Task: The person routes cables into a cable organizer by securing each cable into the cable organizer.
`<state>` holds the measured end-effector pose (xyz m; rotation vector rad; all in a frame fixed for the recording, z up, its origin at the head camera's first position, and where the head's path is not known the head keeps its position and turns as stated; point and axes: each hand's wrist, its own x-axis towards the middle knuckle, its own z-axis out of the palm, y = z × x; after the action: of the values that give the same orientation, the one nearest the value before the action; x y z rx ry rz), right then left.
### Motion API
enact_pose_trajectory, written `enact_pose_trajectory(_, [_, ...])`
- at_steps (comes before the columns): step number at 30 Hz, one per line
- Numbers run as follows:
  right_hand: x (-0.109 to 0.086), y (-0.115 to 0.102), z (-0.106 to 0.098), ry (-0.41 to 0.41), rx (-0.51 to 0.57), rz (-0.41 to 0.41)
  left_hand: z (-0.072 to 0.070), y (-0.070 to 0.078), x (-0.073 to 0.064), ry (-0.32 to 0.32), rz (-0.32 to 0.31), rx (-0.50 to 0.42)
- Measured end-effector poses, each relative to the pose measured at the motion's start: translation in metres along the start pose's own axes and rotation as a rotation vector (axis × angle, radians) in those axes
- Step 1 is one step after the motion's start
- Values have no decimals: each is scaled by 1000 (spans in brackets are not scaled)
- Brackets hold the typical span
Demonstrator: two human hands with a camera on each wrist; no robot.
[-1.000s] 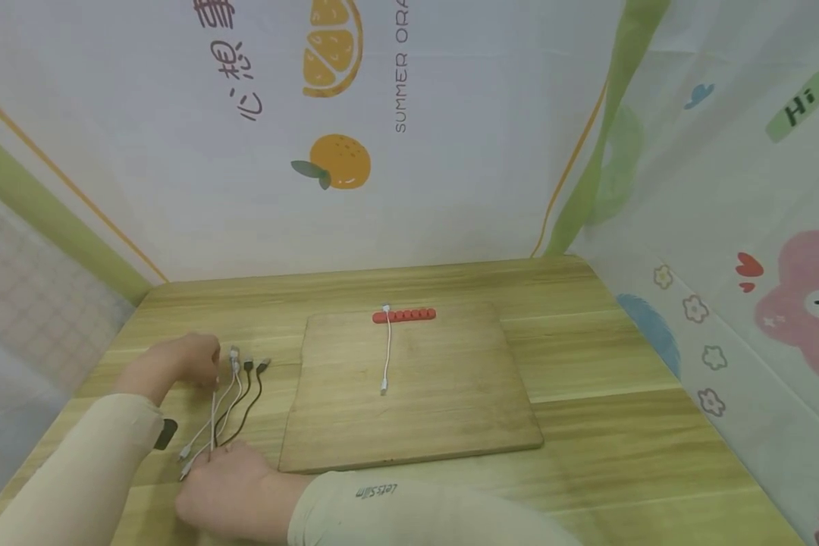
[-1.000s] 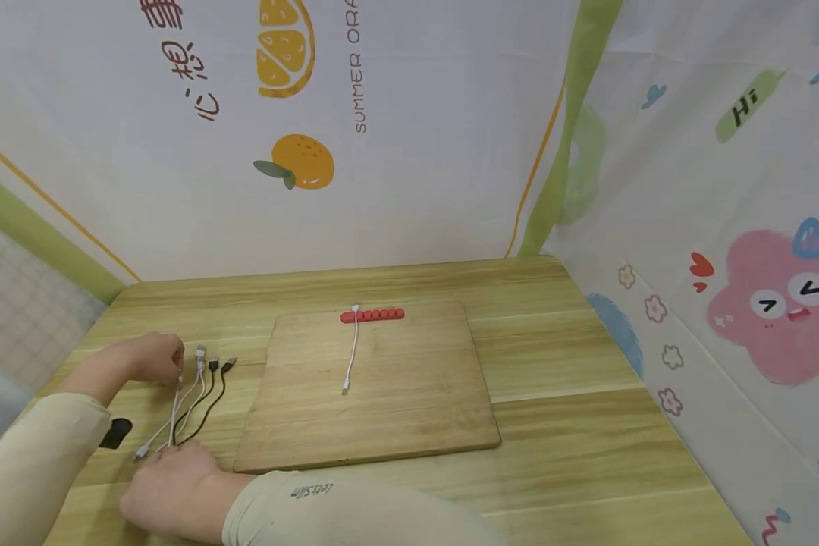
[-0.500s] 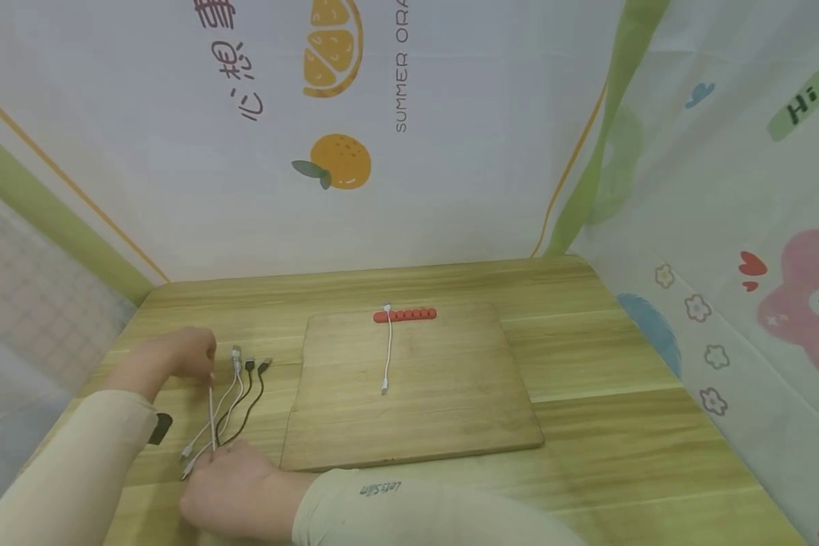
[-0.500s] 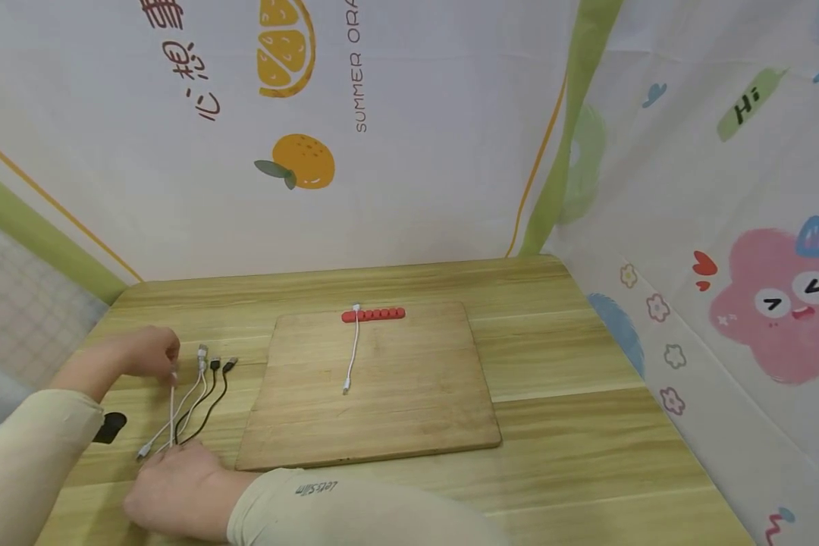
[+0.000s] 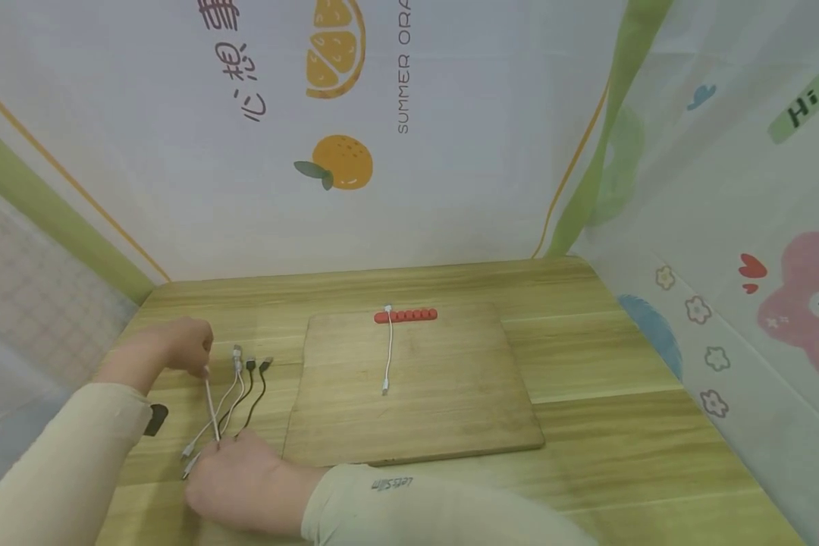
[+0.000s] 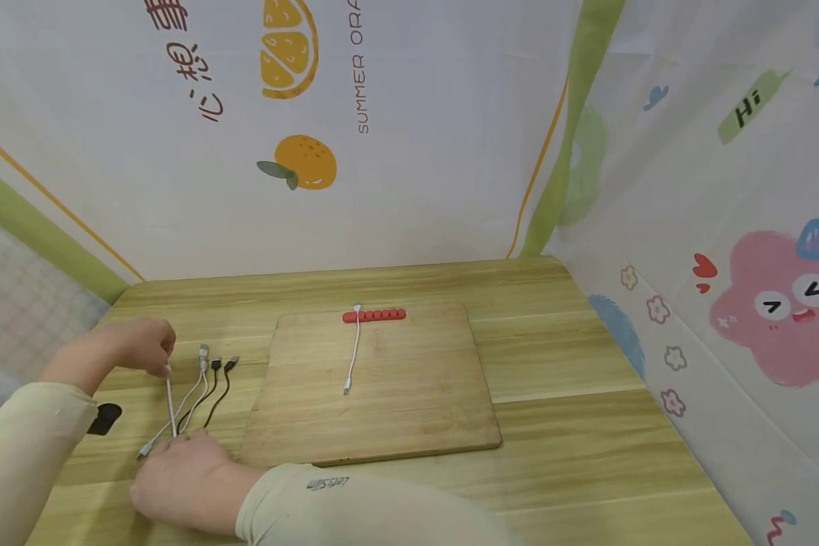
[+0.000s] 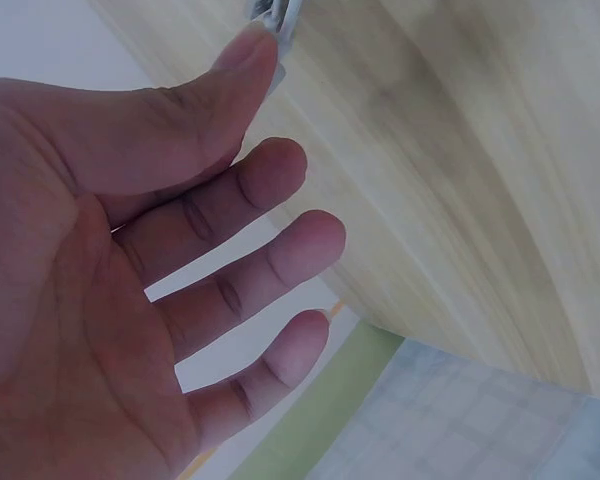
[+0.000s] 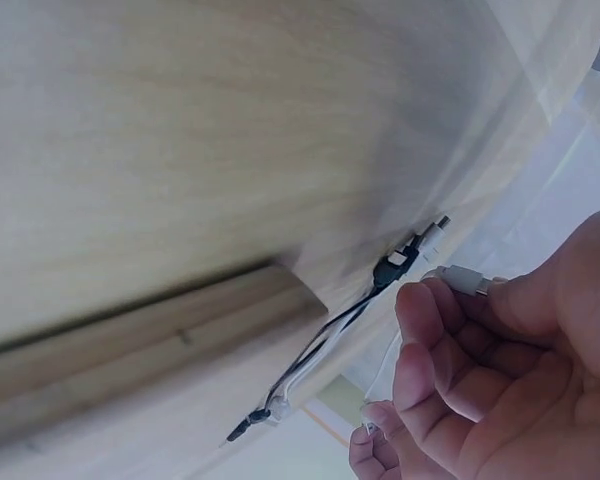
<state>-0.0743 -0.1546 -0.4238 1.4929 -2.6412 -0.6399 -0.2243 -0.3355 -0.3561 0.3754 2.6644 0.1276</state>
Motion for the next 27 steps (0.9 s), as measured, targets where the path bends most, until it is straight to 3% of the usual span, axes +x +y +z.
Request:
enact_pose_trajectory(8, [-3,4,-4,16,0,23,-9,3,-3,-26,-2,0])
enact_pose_trajectory(22, [-9,13,-8,20,12,49,-20,6,-2,-2,23,28])
enact_pose_trajectory(27, [-16,17,-7,89,-35,68,-24,12,-2,33,24,50])
